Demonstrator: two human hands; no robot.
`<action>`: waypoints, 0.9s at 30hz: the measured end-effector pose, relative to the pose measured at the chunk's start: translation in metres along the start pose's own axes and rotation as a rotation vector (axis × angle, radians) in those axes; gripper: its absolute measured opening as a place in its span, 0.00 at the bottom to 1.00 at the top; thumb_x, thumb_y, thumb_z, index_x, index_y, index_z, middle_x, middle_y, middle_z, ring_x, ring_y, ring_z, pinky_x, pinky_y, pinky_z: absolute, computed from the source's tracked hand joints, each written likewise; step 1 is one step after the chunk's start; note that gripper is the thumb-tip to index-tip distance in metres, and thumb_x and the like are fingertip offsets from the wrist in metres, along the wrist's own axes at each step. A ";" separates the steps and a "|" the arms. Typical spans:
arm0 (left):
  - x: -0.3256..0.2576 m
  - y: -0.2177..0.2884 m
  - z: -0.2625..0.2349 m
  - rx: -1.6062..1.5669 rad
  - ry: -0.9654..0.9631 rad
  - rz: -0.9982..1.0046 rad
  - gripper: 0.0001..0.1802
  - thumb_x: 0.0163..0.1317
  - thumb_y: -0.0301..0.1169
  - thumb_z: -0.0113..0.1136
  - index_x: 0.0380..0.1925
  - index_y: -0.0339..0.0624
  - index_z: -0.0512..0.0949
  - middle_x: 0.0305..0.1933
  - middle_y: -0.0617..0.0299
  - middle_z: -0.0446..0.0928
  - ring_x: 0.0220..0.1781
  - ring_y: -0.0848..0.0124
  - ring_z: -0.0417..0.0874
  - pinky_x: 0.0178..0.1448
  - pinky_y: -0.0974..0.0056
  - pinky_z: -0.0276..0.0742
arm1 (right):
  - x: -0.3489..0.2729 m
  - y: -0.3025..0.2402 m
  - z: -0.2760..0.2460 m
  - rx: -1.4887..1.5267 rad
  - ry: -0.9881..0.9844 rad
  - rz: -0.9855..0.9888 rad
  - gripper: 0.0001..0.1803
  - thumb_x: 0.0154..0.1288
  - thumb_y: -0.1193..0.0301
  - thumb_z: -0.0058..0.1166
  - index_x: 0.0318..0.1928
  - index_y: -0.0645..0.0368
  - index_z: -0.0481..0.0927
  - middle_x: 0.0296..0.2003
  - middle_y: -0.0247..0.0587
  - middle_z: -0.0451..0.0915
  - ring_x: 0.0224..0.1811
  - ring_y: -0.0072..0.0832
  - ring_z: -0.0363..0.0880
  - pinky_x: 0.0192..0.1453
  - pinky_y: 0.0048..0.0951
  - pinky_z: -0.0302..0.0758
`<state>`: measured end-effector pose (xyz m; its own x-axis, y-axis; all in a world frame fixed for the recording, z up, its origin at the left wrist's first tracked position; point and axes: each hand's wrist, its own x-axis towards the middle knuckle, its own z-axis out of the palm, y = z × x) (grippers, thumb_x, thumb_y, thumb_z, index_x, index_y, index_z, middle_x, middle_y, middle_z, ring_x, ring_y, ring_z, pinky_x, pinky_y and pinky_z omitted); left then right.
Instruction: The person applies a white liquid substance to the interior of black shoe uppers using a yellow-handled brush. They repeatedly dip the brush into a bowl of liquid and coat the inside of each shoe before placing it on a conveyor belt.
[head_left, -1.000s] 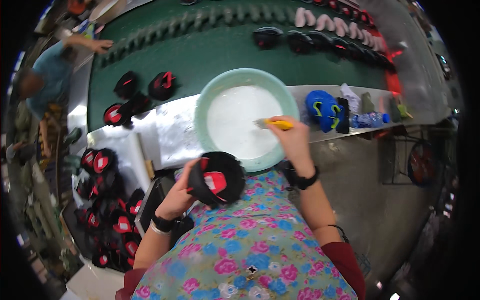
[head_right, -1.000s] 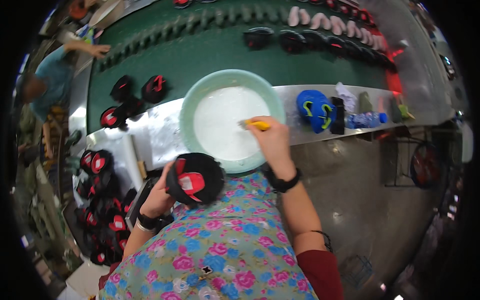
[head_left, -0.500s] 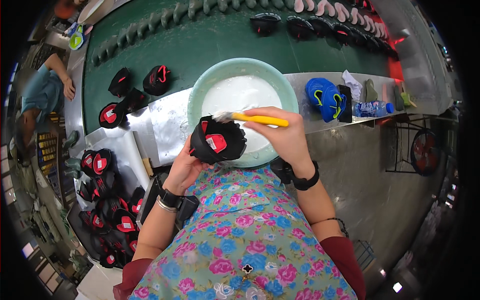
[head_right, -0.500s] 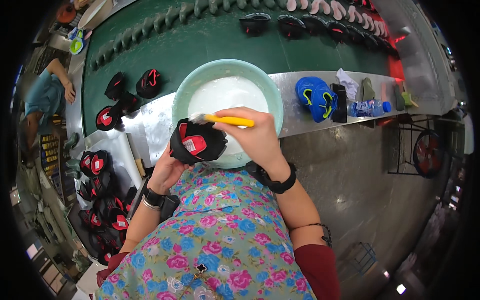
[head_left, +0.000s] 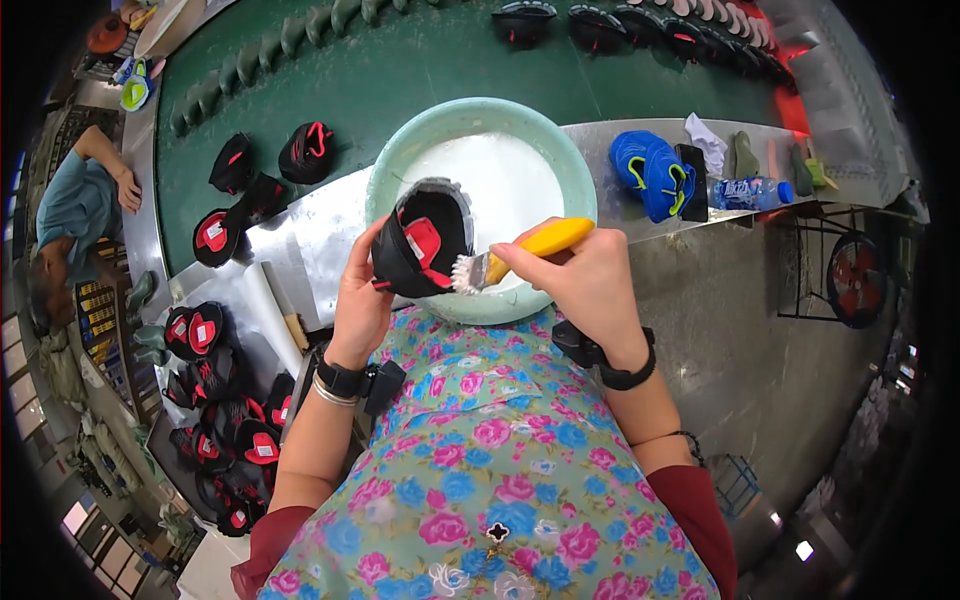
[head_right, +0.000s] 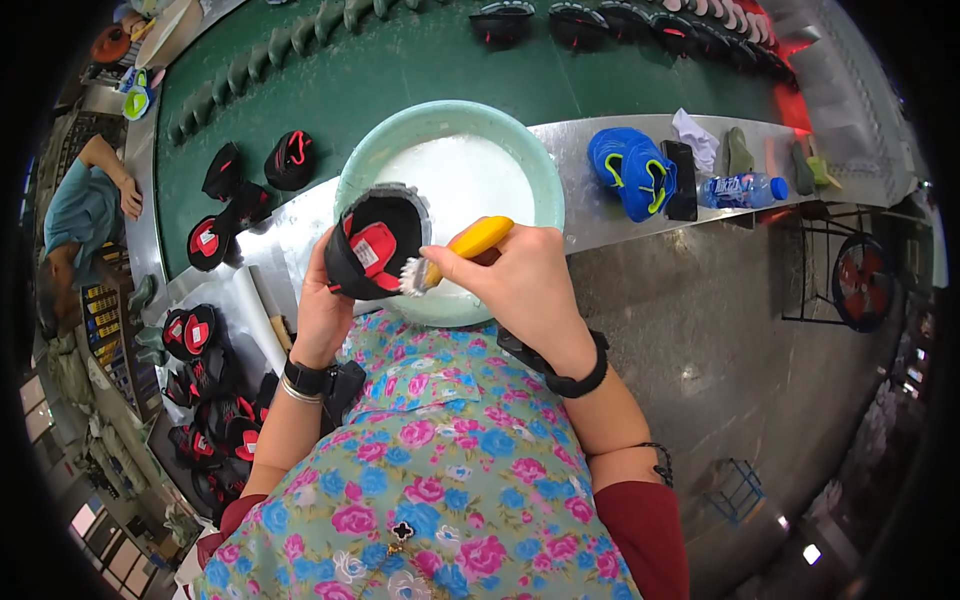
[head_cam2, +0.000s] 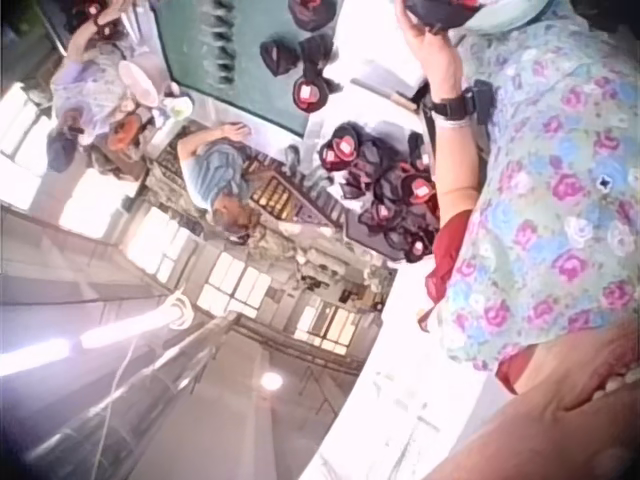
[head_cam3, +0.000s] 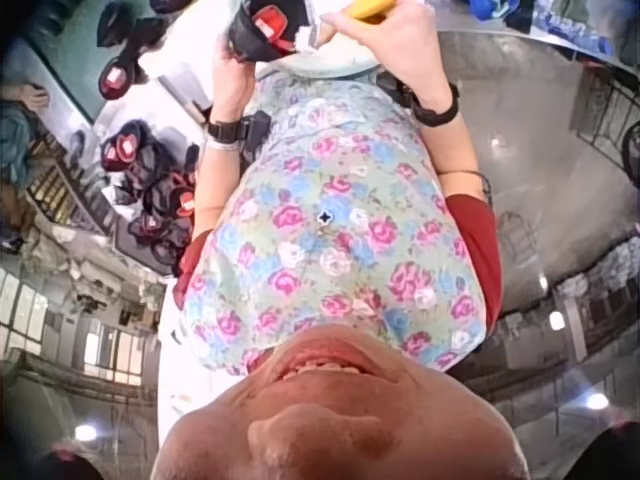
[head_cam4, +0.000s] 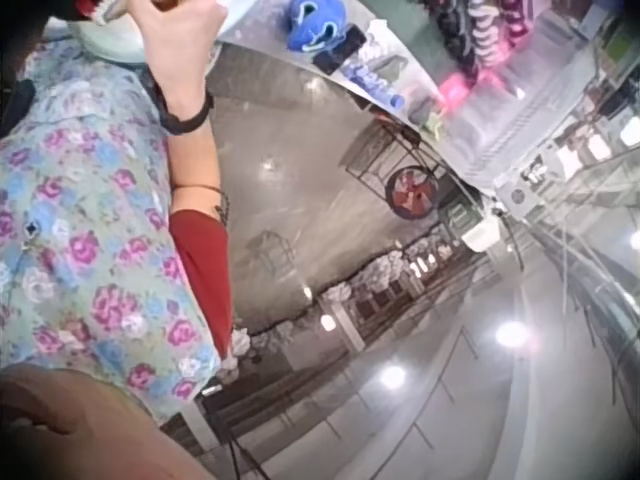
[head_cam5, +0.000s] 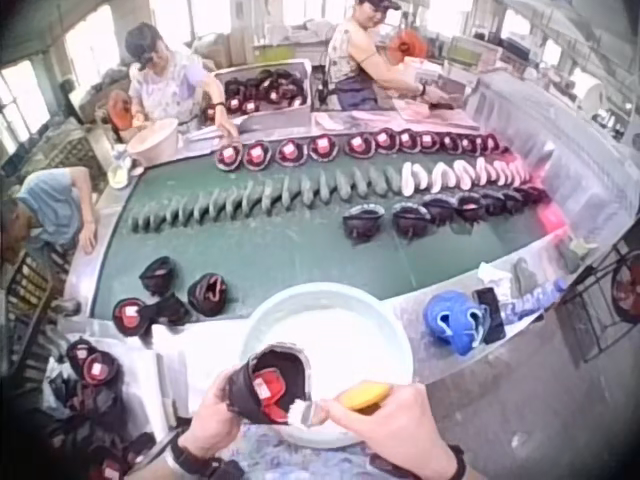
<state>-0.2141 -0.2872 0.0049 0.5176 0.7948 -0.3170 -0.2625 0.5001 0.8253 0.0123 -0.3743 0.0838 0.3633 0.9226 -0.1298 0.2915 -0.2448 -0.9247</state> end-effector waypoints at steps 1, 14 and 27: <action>0.001 0.001 0.001 -0.002 0.009 0.010 0.32 0.62 0.14 0.49 0.67 0.45 0.60 0.63 0.56 0.70 0.62 0.66 0.74 0.65 0.59 0.74 | 0.000 -0.002 0.000 0.018 -0.015 -0.018 0.12 0.54 0.67 0.68 0.31 0.66 0.85 0.20 0.37 0.82 0.21 0.15 0.76 0.26 0.19 0.72; 0.012 0.014 -0.019 -0.529 0.034 -0.759 0.21 0.69 0.42 0.41 0.47 0.35 0.72 0.20 0.61 0.72 0.12 0.78 0.62 0.14 0.76 0.54 | 0.034 -0.020 -0.005 0.117 -0.079 -0.393 0.09 0.53 0.74 0.66 0.35 0.63 0.85 0.31 0.42 0.85 0.30 0.24 0.83 0.35 0.23 0.77; 0.088 0.060 -0.013 -0.199 -0.093 -0.575 0.15 0.67 0.28 0.46 0.54 0.46 0.71 0.35 0.64 0.75 0.27 0.75 0.72 0.28 0.71 0.71 | 0.022 0.011 -0.043 0.044 0.191 0.051 0.10 0.54 0.70 0.67 0.27 0.65 0.82 0.18 0.35 0.80 0.21 0.17 0.77 0.27 0.23 0.73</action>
<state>-0.1945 -0.1827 0.0202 0.6881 0.3495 -0.6359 -0.0620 0.9014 0.4285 0.0616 -0.3691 0.0866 0.5393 0.8349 -0.1101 0.2309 -0.2723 -0.9341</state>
